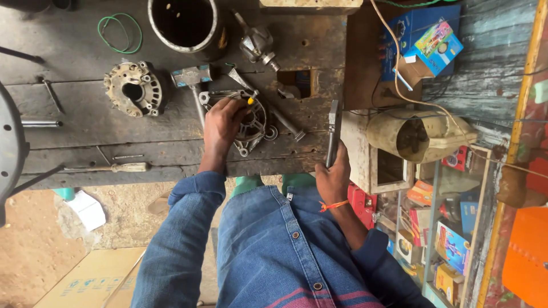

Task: Repairing and reassembling an alternator housing on a workbench using various tools.

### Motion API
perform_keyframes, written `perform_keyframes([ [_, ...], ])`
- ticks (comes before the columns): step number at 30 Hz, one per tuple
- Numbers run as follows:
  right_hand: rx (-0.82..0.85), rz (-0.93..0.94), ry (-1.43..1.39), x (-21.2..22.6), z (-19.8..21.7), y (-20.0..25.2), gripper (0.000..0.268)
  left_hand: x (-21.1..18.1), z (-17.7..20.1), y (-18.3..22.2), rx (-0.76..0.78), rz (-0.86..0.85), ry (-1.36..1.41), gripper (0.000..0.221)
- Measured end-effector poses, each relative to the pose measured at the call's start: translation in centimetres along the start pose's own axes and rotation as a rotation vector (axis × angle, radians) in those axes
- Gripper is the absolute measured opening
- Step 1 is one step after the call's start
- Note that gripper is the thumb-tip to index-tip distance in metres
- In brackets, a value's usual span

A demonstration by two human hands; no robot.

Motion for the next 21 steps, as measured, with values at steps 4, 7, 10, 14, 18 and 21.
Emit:
perform_keyframes([
  [4,-0.002,-0.004,0.023,-1.0,0.1,0.2,0.072,0.6,-0.4,-0.3,0.007,-0.133,-0.073,0.018],
  [7,-0.011,0.024,0.053,-2.7,0.0,0.9,0.072,0.1,-0.1,-0.8,0.065,-0.167,-0.113,0.016],
  [10,-0.028,0.085,0.045,-2.5,-0.4,1.8,0.071,-0.4,0.2,-1.4,0.106,-0.252,-0.173,0.016],
  [14,-0.069,-0.016,-0.023,-1.5,-0.9,3.5,0.068,-0.8,0.3,-2.6,0.196,-0.331,-0.179,0.015],
  [18,-0.123,-0.073,-0.105,-1.3,-2.7,4.6,0.066,-0.4,0.3,-4.6,0.312,-0.315,-0.182,0.017],
  [21,-0.163,-0.131,-0.125,-1.9,-4.1,7.9,0.065,0.4,0.3,-3.5,0.468,-0.099,0.038,0.017],
])
Point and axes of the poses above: each hand's wrist, its own y-axis away from the middle knuckle, its own z-axis out of the back of the hand, x = y × z, the point moved 1 cm from there along -y, towards the middle knuckle, and after that the axes turned 14 degrees about -y, right-handed, at the moved point
